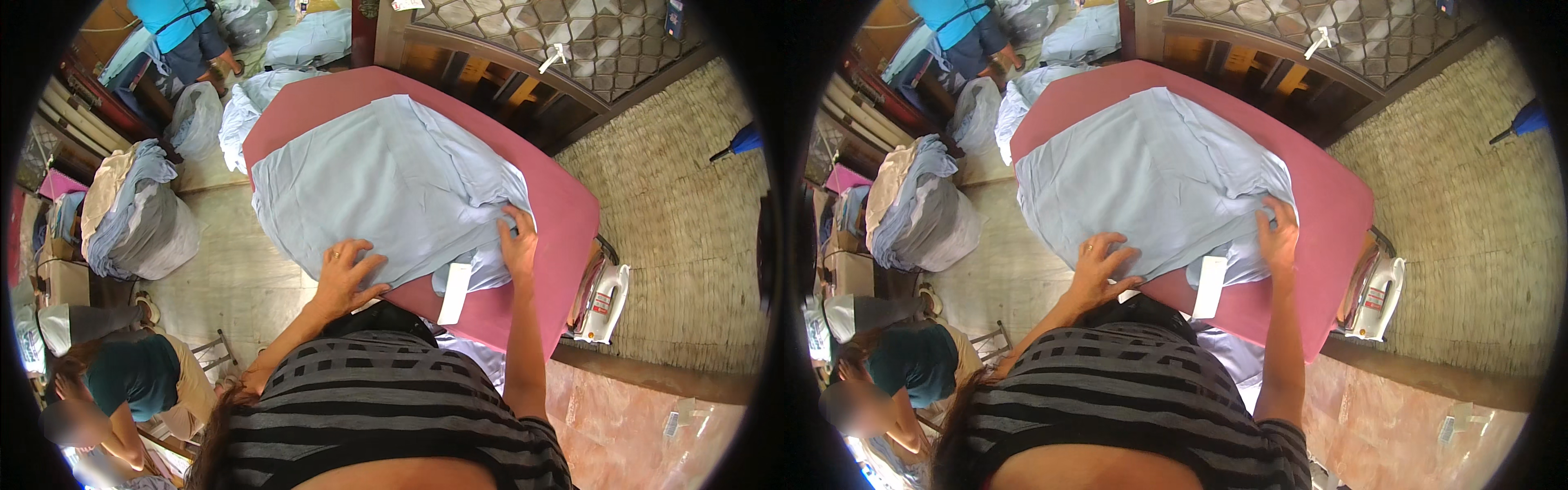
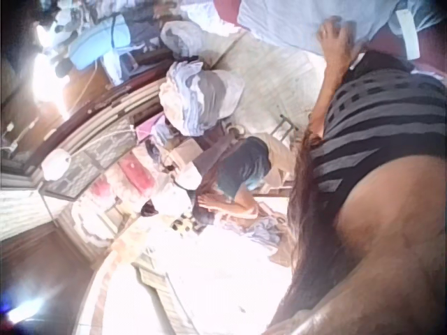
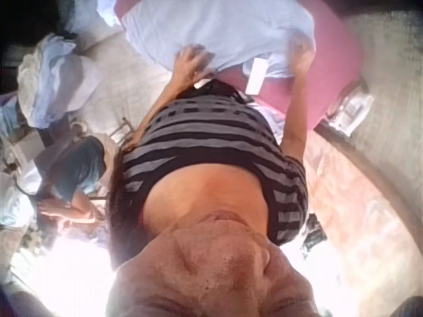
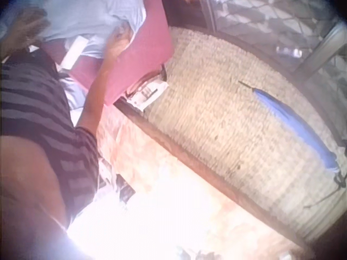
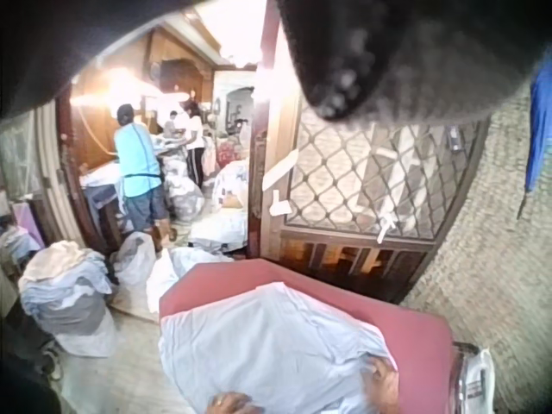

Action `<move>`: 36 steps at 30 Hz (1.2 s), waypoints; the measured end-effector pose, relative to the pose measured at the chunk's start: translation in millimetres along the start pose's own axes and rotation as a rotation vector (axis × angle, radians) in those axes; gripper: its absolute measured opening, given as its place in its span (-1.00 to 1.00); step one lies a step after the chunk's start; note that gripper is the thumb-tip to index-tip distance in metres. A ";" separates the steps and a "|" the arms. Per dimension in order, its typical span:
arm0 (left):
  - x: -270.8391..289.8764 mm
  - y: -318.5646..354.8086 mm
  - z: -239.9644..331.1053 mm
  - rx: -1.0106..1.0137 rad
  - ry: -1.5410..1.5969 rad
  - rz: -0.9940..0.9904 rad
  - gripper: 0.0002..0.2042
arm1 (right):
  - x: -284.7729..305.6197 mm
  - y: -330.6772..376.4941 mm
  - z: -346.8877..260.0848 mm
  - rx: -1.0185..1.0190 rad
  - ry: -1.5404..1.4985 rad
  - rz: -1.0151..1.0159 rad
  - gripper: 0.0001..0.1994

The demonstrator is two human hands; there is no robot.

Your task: The person irons a light blue shirt on a pink ironing board using an iron, then picks up the shirt and shakes it before laying it back down to continue ironing different sections.

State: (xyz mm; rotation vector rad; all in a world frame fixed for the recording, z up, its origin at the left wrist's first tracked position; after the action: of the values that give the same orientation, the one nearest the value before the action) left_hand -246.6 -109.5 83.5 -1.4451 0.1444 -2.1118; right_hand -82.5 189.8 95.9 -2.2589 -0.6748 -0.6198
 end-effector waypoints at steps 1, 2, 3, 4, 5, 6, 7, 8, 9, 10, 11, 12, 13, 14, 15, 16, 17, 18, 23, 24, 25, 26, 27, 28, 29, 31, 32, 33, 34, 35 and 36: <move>-10.7 -3.2 3.9 -0.025 -0.012 0.014 -0.64 | 10.6 -10.3 13.6 -0.017 0.019 0.029 -0.83; -22.0 -7.5 6.4 -0.057 -0.027 0.030 -0.66 | 24.6 -22.1 37.0 -0.033 0.037 0.066 -0.83; -29.4 -11.8 8.6 -0.084 -0.044 0.040 -0.68 | 33.8 -29.2 52.2 -0.055 0.051 0.098 -0.84; -30.6 -15.2 8.3 -0.075 -0.029 0.074 -0.73 | 34.4 -34.8 55.9 -0.112 0.062 0.104 -0.84; -32.4 -15.3 2.9 -0.076 -0.023 0.055 -0.75 | 34.3 -44.5 50.6 -0.163 0.069 0.107 -0.84; -35.0 -13.7 -3.6 -0.078 -0.016 0.036 -0.76 | 35.2 -50.4 44.2 -0.215 0.076 0.112 -0.83; -37.2 -12.8 -9.1 -0.077 -0.009 0.017 -0.77 | 29.9 -51.7 26.9 -0.209 0.056 0.078 -0.83; -34.8 -13.4 -13.3 -0.062 0.025 0.003 -0.79 | 21.5 -48.7 4.7 -0.204 0.033 0.044 -0.82; -32.5 -17.4 -12.5 -0.058 0.074 -0.008 -0.82 | 23.1 -43.9 -8.1 -0.199 0.026 0.018 -0.81; -29.6 -24.4 -9.5 -0.061 0.127 -0.014 -0.84 | 19.2 -34.4 3.1 -0.206 -0.072 -0.073 -0.77; -27.1 -27.8 -15.8 -0.022 0.261 0.000 -0.88 | 11.7 -29.5 -6.5 -0.122 -0.044 -0.125 -0.76; -25.7 -31.1 -22.3 0.019 0.395 0.015 -0.92 | 0.9 -23.0 -16.4 -0.038 -0.016 -0.179 -0.76; -24.6 -33.5 -27.4 0.057 0.531 0.024 -0.96 | -7.2 -16.6 -26.0 0.041 0.014 -0.231 -0.75; -28.7 -35.3 -32.5 0.126 0.624 -0.051 -0.98 | -9.7 -13.4 -22.6 0.015 0.064 -0.204 -0.74; -32.5 -36.3 -36.6 0.196 0.716 -0.126 -0.98 | -12.7 -10.2 -16.8 -0.009 0.114 -0.179 -0.73; -35.6 -36.0 -40.4 0.268 0.802 -0.202 -0.96 | -14.8 -9.7 -15.1 -0.033 0.160 -0.154 -0.72; -32.6 -39.0 -41.0 0.255 0.789 -0.192 -0.95 | -14.3 -11.2 -14.3 -0.030 0.156 -0.130 -0.73; -30.8 -43.4 -40.5 0.243 0.775 -0.180 -0.94 | -12.8 -14.3 -12.5 -0.025 0.153 -0.106 -0.74; -24.9 -60.0 -44.3 0.258 0.679 -0.105 -0.91 | -13.4 -32.0 -1.1 -0.061 -0.011 -0.150 -0.86; -24.7 -60.5 -43.9 0.251 0.668 -0.094 -0.89 | -11.8 -32.6 -0.4 -0.092 -0.059 -0.154 -0.87; -25.9 -62.0 -41.9 0.240 0.660 -0.082 -0.86 | -6.3 -35.5 -5.7 -0.122 -0.104 -0.157 -0.87; -26.8 -60.6 -39.1 0.238 0.566 -0.137 -0.83 | -1.8 -37.6 -11.5 -0.157 -0.155 -0.158 -0.88; -26.6 -58.5 -36.2 0.237 0.472 -0.193 -0.79 | 4.2 -43.1 -19.9 -0.128 -0.155 -0.149 -0.88; -27.4 -57.1 -31.6 0.227 0.380 -0.251 -0.76 | 14.1 -48.5 -28.9 -0.101 -0.150 -0.131 -0.88; -27.6 -54.7 -30.4 0.228 0.300 -0.252 -0.74 | 19.6 -53.9 -36.3 -0.072 -0.149 -0.117 -0.88; -32.5 -49.5 -30.7 0.234 0.138 -0.251 -0.69 | 20.3 -62.8 -44.0 -0.085 -0.130 -0.099 -0.91; -32.0 -47.7 -33.3 0.249 0.129 -0.192 -0.72 | 16.7 -66.8 -46.6 -0.149 -0.125 -0.111 -0.91; -31.2 -45.7 -37.4 0.265 0.118 -0.132 -0.74 | 14.7 -69.5 -48.3 -0.212 -0.120 -0.124 -0.90; -27.6 -47.3 -38.5 0.278 0.114 -0.071 -0.76 | 16.9 -73.5 -57.7 -0.121 -0.175 -0.140 -0.89; -21.5 -48.6 -42.5 0.287 0.227 -0.008 -0.79 | 18.9 -76.8 -67.3 -0.029 -0.231 -0.157 -0.88; -12.2 -50.0 -50.1 0.294 0.338 0.057 -0.81 | 22.0 -80.0 -78.6 0.064 -0.288 -0.174 -0.86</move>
State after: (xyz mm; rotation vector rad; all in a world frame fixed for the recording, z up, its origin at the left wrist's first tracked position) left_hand -307.4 -73.0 72.6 -0.9009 0.0014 -2.2060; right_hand -133.9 189.4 198.0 -2.2666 -1.0263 -0.3497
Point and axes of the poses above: each hand's wrist, its own y-axis away from the middle knuckle, its own x-axis out of the back of the hand, z = x × y, the point moved 7 cm from there along -y, towards the middle knuckle, and after that the axes turned 10 degrees about -y, right-handed, at the moved point
